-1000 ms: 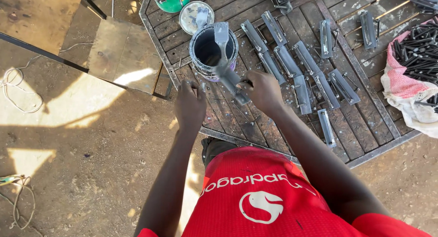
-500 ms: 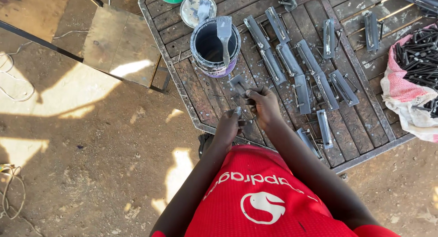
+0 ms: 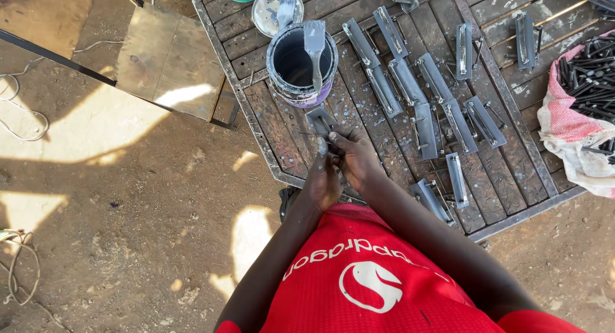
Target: Painting small metal parts with a brush and black paint on a metal workbench
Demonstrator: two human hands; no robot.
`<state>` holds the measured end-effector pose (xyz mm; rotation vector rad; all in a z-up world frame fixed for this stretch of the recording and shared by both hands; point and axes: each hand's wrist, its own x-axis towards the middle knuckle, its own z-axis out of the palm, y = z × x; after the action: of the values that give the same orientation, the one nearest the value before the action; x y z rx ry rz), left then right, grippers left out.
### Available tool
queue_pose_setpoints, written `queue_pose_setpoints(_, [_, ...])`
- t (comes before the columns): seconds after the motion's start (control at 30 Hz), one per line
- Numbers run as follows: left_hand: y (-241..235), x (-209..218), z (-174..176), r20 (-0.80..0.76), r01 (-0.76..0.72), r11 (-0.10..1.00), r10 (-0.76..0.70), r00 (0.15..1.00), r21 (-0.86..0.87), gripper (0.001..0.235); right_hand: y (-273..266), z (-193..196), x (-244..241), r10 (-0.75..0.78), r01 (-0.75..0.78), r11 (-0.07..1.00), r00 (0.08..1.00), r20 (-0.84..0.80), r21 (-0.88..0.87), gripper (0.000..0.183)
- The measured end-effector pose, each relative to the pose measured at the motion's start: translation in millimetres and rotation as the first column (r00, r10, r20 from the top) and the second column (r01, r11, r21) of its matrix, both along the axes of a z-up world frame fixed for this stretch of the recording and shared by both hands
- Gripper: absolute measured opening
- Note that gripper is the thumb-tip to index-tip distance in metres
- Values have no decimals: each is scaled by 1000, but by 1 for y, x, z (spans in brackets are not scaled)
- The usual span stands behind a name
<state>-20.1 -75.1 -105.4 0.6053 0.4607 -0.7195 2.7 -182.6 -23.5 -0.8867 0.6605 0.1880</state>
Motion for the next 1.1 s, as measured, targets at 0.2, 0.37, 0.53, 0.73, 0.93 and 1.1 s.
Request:
queue_pose_setpoints(0.2, [-5,7,18,-17,-195,970,195,981,-146,35,12,-3,-7,-14,14,998,1000,2,54,21])
queue_pose_setpoints(0.37, [-4,15,27,-37,-188,973,184,982,-133,37,21,-6,-6,-28,24,995,999,35,92,25])
queue_pose_setpoints(0.53, [6,20,36,-70,-191,976,184,980,-105,40,27,-20,-10,-40,33,989,998,49,141,27])
queue_pose_setpoints(0.73, [14,19,48,-94,-202,976,194,976,-78,45,31,0,-8,-26,17,986,998,50,168,26])
queue_pose_setpoints(0.93, [16,21,60,-116,-204,977,197,974,-59,49,27,31,-6,29,-34,994,998,49,106,26])
queue_pose_setpoints(1.1, [25,18,68,-152,-213,976,205,967,-36,54,19,54,-6,225,-220,973,971,79,-66,29])
